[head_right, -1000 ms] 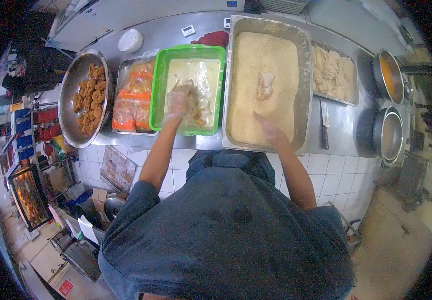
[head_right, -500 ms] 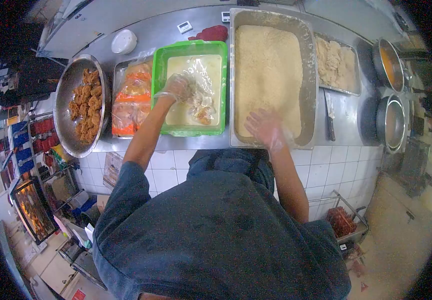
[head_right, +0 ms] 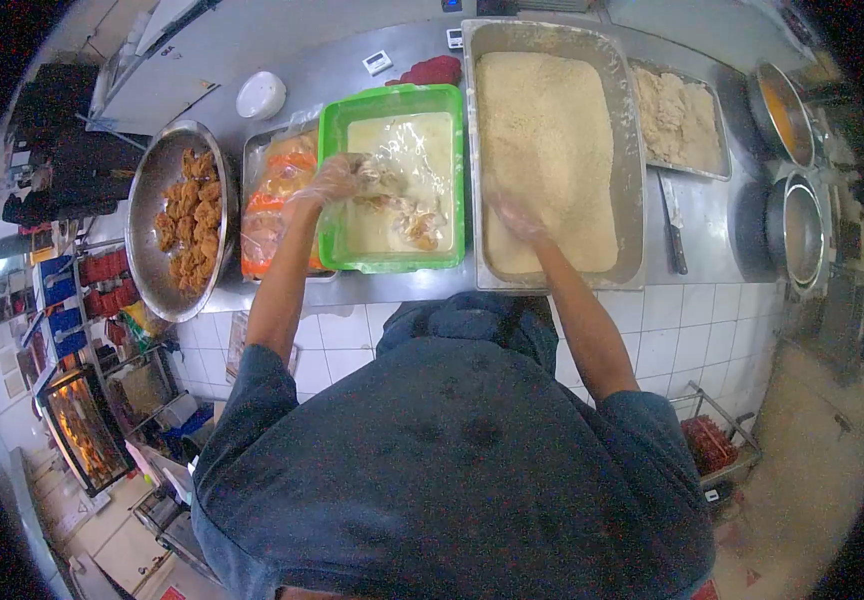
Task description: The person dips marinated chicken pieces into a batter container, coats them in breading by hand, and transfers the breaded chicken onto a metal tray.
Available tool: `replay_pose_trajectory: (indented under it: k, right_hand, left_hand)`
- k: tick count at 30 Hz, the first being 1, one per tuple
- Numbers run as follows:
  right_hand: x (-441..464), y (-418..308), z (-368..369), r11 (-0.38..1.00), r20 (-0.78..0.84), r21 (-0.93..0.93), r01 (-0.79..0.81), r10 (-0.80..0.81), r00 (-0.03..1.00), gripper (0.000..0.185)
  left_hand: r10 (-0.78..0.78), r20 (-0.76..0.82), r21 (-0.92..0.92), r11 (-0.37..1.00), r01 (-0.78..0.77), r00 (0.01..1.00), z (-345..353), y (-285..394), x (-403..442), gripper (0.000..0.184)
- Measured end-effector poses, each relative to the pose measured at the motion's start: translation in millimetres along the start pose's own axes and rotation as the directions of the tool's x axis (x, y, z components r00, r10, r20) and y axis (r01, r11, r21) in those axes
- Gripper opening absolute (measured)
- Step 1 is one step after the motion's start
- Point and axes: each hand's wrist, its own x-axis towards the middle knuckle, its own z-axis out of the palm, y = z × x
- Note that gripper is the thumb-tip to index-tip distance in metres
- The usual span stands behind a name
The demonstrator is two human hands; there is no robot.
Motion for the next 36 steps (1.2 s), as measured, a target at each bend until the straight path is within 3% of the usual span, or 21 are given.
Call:
replay_pose_trajectory:
  k: [2, 5, 6, 8, 9, 11, 13, 16, 18, 20, 23, 24, 25, 26, 27, 28, 29, 30, 33, 34, 36]
  right_hand:
    - [-9.8, 27.5, 10.9, 0.959, 0.09, 0.277, 0.068, -0.096, 0.991, 0.067]
    - [-38.9, 10.7, -5.9, 0.84, 0.195, 0.492, -0.23, 0.151, 0.969, 0.066]
    - [-40.7, 22.2, -4.9, 0.949, 0.024, 0.307, 0.071, -0.082, 0.996, 0.064]
    - [-43.2, 27.6, -4.4, 0.942, -0.082, 0.233, 0.241, -0.228, 0.97, 0.063]
    - [-44.2, 29.0, -3.9, 0.89, -0.062, 0.433, 0.143, -0.129, 0.99, 0.063]
    - [-46.5, 25.8, -8.6, 0.627, -0.025, 0.779, -0.002, 0.034, 0.999, 0.063]
    - [-50.0, 26.0, -23.7, 0.406, -0.072, 0.913, 0.038, 0.069, 0.995, 0.063]
    - [-50.5, 35.8, -47.0, 0.279, -0.189, 0.946, 0.164, 0.064, 0.98, 0.063]
    - [-56.1, 48.8, -55.3, 0.277, -0.241, 0.938, 0.207, 0.097, 0.966, 0.064]
    - [-55.0, 77.8, -43.9, 0.324, -0.264, 0.924, 0.203, 0.158, 0.951, 0.064]
    - [-4.5, 191.7, 33.4, 0.568, -0.294, 0.812, 0.132, 0.204, 0.934, 0.065]
    - [-16.9, 158.1, 37.1, 0.869, -0.356, 0.495, 0.016, 0.186, 0.916, 0.068]
    - [-30.4, 121.3, 39.9, 0.986, -0.415, 0.089, -0.143, 0.167, 0.894, 0.071]
    - [-42.0, 93.0, 35.3, 0.972, -0.412, -0.095, -0.215, 0.158, 0.897, 0.072]
    - [-54.2, 63.6, 30.3, 0.921, -0.408, -0.275, -0.277, 0.149, 0.901, 0.073]
    - [-59.8, 49.9, 22.6, 0.94, -0.355, -0.218, -0.262, 0.173, 0.919, 0.071]
    - [-60.6, 42.5, 19.9, 0.956, -0.296, -0.16, -0.245, 0.19, 0.936, 0.069]
    - [-54.9, 44.8, 29.0, 0.98, -0.257, 0.013, -0.198, 0.195, 0.947, 0.069]
    - [-39.4, 43.3, 46.6, 0.809, -0.057, 0.56, -0.177, 0.251, 0.966, 0.067]
    - [-51.5, 17.8, 26.9, 0.648, 0.076, 0.718, -0.255, 0.291, 0.954, 0.064]
    - [-47.0, 16.9, 16.6, 0.308, 0.34, 0.864, -0.399, 0.23, 0.912, 0.061]
  left_hand:
    - [0.035, -0.031, -0.01, 0.999, -0.036, 0.999, -10.7, 9.7, -2.1, 0.032]
    - [0.046, -0.083, -0.043, 0.998, -0.05, 0.996, -22.3, 24.7, -6.5, 0.034]
    - [0.056, -0.132, -0.031, 0.998, -0.061, 0.99, -17.9, 22.1, -2.1, 0.035]
    - [0.049, -0.194, -0.085, 0.994, -0.066, 0.98, -6.3, 12.8, 7.9, 0.037]
    - [0.031, -0.207, -0.151, 0.987, -0.063, 0.978, -0.6, 7.7, 13.8, 0.038]
    - [-0.049, -0.204, -0.339, 0.941, -0.024, 0.978, 11.6, -2.4, 25.1, 0.038]
    - [-0.166, -0.148, -0.56, 0.827, 0.056, 0.975, 22.9, -8.3, 30.8, 0.036]
    - [-0.119, 0.074, -0.453, 0.881, 0.139, 0.99, -24.9, 62.3, -8.8, 0.034]
    - [-0.026, 0.052, -0.218, 0.975, 0.036, 0.998, -12.5, 42.0, 0.5, 0.029]
    - [-0.095, 0.053, -0.214, 0.971, 0.105, 0.994, -9.7, 41.0, 6.2, 0.029]
    - [0.167, 0.042, 0.376, 0.911, -0.171, 0.985, 6.4, 14.1, 16.5, 0.035]
    - [0.109, -0.002, 0.3, 0.948, -0.103, 0.994, 2.9, 27.2, 9.1, 0.033]
    - [0.052, -0.037, 0.219, 0.975, -0.043, 0.998, -4.6, 51.7, -5.8, 0.031]
    - [-0.003, -0.07, 0.135, 0.991, 0.013, 0.998, -7.8, 70.7, -13.1, 0.029]
    - [0.009, -0.009, 0.276, 0.961, -0.006, 1.0, -8.5, 70.9, -12.4, 0.022]
    - [-0.105, -0.009, -0.265, 0.959, 0.099, 0.994, -6.5, 76.4, -14.6, 0.021]
    - [-0.203, 0.054, -0.726, 0.665, 0.178, 0.978, -4.1, 81.2, -18.9, 0.021]
    - [-0.252, 0.163, -0.964, 0.165, 0.209, 0.954, -0.8, 84.2, -20.6, 0.021]
    - [-0.255, 0.024, -0.885, 0.444, 0.139, 0.967, -0.5, 83.6, -26.4, 0.028]
    - [-0.254, -0.015, -0.838, 0.532, 0.126, 0.967, -3.0, 89.7, -29.7, 0.028]
    - [-0.276, -0.058, -0.86, 0.502, 0.093, 0.959, 8.1, 69.0, -23.9, 0.025]
